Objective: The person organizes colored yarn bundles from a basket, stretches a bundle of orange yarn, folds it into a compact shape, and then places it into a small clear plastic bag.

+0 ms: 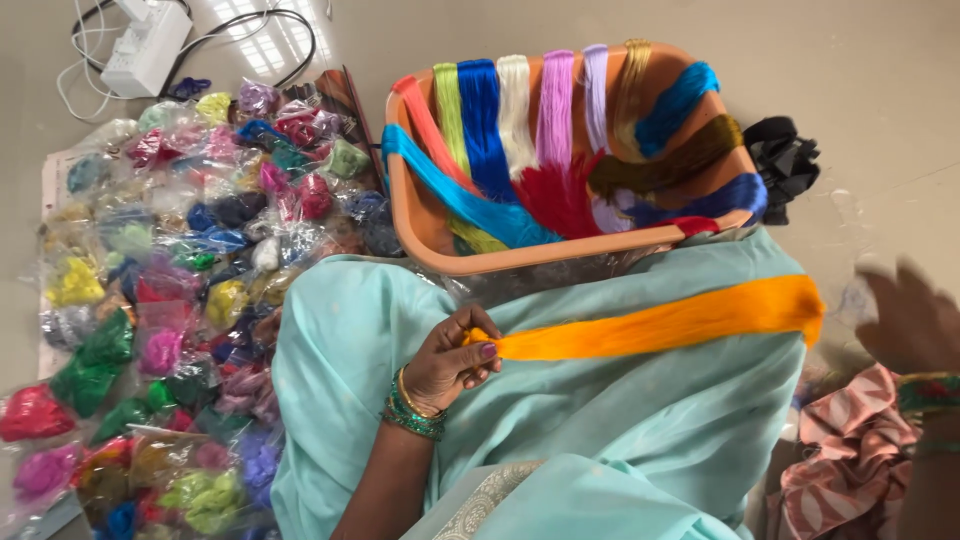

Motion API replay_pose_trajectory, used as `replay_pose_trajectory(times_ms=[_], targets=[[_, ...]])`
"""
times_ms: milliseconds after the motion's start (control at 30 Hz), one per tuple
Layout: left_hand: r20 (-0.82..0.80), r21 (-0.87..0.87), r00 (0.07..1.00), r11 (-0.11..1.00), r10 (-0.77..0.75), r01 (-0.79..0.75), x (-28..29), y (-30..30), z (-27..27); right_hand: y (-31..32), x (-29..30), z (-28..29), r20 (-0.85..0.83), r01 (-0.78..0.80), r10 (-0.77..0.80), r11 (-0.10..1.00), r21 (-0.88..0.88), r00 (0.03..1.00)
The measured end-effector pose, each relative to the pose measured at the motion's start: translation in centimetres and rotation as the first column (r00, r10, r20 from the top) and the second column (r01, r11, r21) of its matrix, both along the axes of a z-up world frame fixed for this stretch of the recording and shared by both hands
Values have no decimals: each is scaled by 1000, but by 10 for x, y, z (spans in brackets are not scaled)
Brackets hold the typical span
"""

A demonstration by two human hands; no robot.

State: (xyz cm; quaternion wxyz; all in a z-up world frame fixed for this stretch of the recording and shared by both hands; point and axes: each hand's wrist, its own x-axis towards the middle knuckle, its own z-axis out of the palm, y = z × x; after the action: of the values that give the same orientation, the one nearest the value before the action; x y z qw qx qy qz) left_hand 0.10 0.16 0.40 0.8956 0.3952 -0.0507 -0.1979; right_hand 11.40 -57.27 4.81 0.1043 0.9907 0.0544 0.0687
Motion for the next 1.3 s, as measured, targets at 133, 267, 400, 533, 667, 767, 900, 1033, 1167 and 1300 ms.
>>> replay_pose_trajectory(times_ms=[133, 267, 400, 533, 667, 767, 900, 1033, 1167, 1300], targets=[[22, -34, 1000, 999, -20, 20, 0, -1, -3, 143, -42, 45, 95, -122, 81, 787, 605, 992], [21, -25, 1000, 999, -20, 20, -4, 3, -3, 308, -76, 44, 26, -422, 511, 678, 603, 859], [-7, -14, 1000, 1000, 19, -19, -12, 7, -4, 369, -78, 40, -211, -522, 700, 669, 529, 682], [17, -89, 996, 992, 86, -85, -12, 9, -10, 289, -48, 30, 98, -646, 667, 659, 385, 738], [-7, -96, 994, 990, 107, -107, -4, 6, -13, 166, -22, 74, 119, -493, 479, 832, 256, 870], [12, -80, 998, 995, 69, -68, -1, 3, -9, 97, -19, 81, 86, -262, 249, 942, 209, 965], [24, -18, 1000, 1000, -7, 7, 1, -1, -7, 58, -19, 68, -121, 87, -83, 996, 28, 989], [-22, -6, 999, 999, 40, -40, 0, 2, -8, 105, -38, 84, 68, -20, 11, 991, 133, 998], [-17, -27, 1000, 1000, 4, -5, -1, 3, -12, 215, -46, 51, 23, -142, 238, 497, 856, 971], [-32, -50, 999, 999, -7, 5, -7, 7, -11, 354, -84, 48, -187, -401, 638, 657, 638, 747]])
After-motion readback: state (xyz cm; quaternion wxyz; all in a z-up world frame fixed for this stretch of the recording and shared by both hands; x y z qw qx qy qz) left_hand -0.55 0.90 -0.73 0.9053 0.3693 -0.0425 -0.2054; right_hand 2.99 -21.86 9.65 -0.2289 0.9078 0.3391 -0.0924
